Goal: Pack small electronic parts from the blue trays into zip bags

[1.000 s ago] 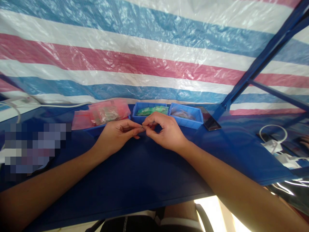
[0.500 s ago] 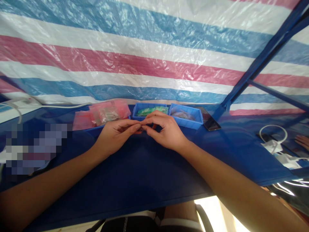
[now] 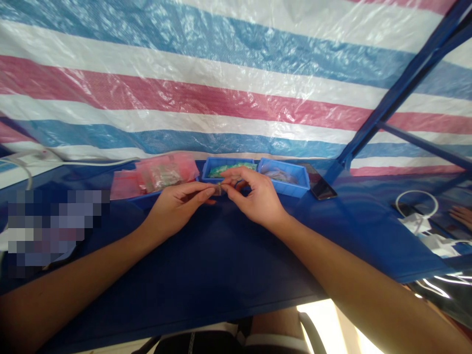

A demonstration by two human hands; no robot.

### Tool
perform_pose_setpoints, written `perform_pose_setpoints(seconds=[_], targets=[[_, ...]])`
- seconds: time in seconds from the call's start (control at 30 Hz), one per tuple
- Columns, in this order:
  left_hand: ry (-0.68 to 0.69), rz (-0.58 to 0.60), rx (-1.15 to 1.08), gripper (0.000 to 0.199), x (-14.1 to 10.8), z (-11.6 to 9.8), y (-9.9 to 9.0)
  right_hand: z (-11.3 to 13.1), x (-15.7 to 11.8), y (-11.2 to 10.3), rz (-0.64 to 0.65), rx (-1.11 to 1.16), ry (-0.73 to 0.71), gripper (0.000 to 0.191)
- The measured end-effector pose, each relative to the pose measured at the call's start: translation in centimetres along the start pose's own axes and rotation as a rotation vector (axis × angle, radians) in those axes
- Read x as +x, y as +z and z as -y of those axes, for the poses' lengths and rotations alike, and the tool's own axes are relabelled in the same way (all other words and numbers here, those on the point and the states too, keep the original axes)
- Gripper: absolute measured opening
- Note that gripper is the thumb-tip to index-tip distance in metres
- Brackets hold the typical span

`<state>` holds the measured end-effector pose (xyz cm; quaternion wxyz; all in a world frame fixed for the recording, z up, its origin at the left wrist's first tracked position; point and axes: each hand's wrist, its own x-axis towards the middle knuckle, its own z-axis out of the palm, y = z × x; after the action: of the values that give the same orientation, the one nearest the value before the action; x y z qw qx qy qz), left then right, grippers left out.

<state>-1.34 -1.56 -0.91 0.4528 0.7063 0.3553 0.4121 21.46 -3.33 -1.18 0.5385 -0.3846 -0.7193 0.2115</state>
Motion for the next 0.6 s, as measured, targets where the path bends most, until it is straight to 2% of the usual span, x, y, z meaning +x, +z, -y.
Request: perform_pose_setpoints(seconds=[0.13,0.3,0.43,0.6], targets=[[-0.007,-0.019,-0.002,0.045,0.11,0.10,0.01,0.16,0.02,-0.12,-0.013,-0.008,-0.008,0.021],[0.029,0.023,0.027,0.039,0.15,0.26,-0.05,0.35,-0.19,-0.08,0.031,-0.089,-0.069,0.021],[0.028,0.006,0.043,0.040,0.16,0.27,0.00,0.54,-0.22,-0.08,-0.021,-0.125,-0.085,0.019],[0.032,0.013,0.052,0.040,0.19,0.14,0.04,0.79,-0.24,-0.01,0.032,-0.144,-0.123,0.020]])
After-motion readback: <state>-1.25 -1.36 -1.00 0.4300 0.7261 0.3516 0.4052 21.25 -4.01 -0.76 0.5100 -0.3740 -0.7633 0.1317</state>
